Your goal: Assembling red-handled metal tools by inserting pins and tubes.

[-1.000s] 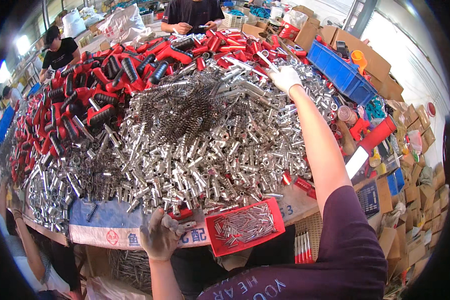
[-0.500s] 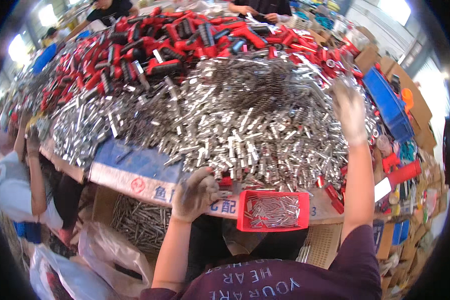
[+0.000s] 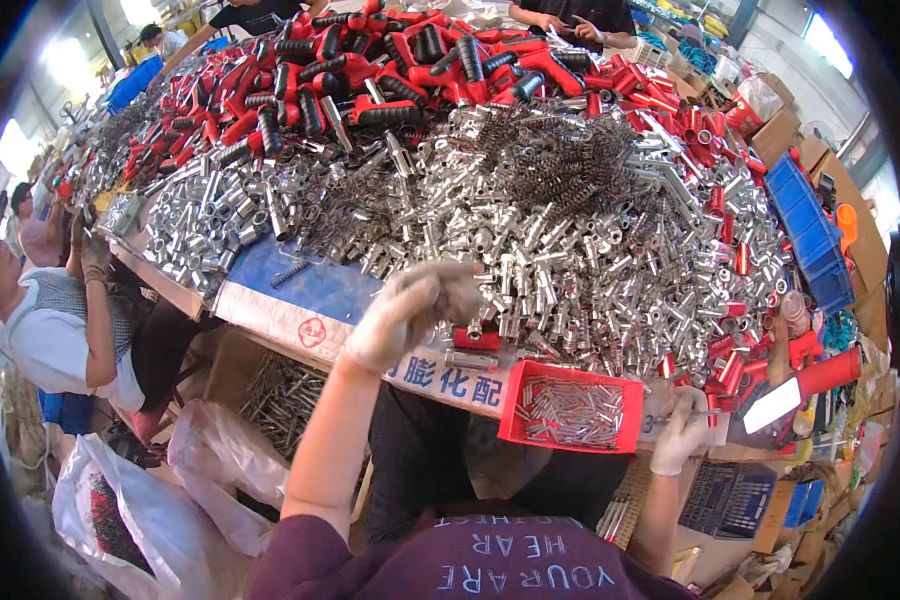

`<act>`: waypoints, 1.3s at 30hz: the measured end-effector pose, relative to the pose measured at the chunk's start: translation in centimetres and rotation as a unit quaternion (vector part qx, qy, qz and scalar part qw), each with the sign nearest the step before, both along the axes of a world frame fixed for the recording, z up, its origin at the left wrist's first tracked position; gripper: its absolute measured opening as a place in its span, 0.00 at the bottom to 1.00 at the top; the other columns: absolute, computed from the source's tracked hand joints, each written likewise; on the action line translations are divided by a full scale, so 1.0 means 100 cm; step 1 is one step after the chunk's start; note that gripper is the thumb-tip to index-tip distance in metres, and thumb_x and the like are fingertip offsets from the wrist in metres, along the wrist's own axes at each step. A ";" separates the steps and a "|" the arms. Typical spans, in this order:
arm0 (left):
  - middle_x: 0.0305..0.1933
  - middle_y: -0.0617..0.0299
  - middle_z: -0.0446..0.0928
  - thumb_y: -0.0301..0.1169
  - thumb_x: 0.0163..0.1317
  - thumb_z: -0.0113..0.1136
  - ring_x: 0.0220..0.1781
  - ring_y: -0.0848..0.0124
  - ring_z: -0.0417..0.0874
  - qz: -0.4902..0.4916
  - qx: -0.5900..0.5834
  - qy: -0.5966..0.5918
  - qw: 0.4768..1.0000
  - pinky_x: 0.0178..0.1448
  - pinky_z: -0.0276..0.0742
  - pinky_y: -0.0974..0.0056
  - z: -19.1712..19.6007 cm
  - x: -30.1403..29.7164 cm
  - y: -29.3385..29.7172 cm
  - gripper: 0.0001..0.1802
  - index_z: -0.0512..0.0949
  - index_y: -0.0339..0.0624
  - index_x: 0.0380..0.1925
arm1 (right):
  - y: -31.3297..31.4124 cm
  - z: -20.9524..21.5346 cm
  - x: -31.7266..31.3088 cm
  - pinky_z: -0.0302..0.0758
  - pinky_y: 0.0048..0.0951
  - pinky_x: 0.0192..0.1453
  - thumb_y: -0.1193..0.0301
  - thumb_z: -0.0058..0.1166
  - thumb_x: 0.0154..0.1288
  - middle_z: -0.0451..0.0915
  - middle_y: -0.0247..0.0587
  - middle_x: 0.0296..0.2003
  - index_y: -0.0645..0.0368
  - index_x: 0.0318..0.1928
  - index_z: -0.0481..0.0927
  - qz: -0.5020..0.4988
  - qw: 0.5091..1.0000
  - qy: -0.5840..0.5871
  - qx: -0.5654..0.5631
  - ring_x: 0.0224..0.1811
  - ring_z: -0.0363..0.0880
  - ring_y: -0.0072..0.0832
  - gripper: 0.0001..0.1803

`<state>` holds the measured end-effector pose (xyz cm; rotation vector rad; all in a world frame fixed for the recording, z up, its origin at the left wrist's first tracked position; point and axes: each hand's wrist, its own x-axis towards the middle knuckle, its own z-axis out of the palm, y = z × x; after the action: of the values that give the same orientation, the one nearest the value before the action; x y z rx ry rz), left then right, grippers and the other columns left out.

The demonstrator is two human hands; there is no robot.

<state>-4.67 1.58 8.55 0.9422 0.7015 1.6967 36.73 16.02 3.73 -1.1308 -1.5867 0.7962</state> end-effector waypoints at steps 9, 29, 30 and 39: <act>0.45 0.61 0.85 0.35 0.68 0.58 0.46 0.75 0.83 0.349 -0.166 0.439 0.811 0.53 0.77 0.69 0.053 -0.099 0.050 0.16 0.82 0.37 0.49 | -0.004 -0.024 -0.012 0.63 0.29 0.33 0.65 0.37 0.78 0.72 0.33 0.24 0.63 0.28 0.74 -0.113 0.993 0.007 0.018 0.27 0.66 0.22 0.21; 0.40 0.47 0.84 0.54 0.72 0.41 0.48 0.51 0.82 0.428 -0.325 0.689 0.487 0.55 0.76 0.50 -0.001 -0.161 0.086 0.29 0.84 0.45 0.34 | 0.008 -0.047 0.001 0.64 0.29 0.38 0.62 0.39 0.74 0.71 0.31 0.28 0.61 0.32 0.76 -0.051 0.997 0.037 0.033 0.32 0.66 0.23 0.19; 0.38 0.48 0.84 0.53 0.71 0.43 0.47 0.51 0.83 0.438 -0.315 0.695 0.475 0.55 0.76 0.50 -0.002 -0.161 0.084 0.28 0.84 0.45 0.34 | 0.008 -0.048 0.001 0.65 0.29 0.38 0.62 0.39 0.74 0.71 0.31 0.28 0.62 0.32 0.76 -0.052 0.998 0.042 0.017 0.32 0.67 0.23 0.19; 0.35 0.46 0.82 0.44 0.71 0.49 0.43 0.47 0.81 0.488 -0.220 0.694 0.481 0.51 0.74 0.46 -0.013 -0.154 0.081 0.16 0.81 0.47 0.38 | -0.002 -0.033 -0.008 0.64 0.29 0.35 0.64 0.41 0.74 0.73 0.31 0.27 0.63 0.31 0.75 -0.066 0.996 0.065 0.006 0.29 0.68 0.22 0.18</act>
<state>-20.03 9.69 7.22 1.5477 3.0822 0.9286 35.93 15.85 0.42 -1.1391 -1.3921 0.7558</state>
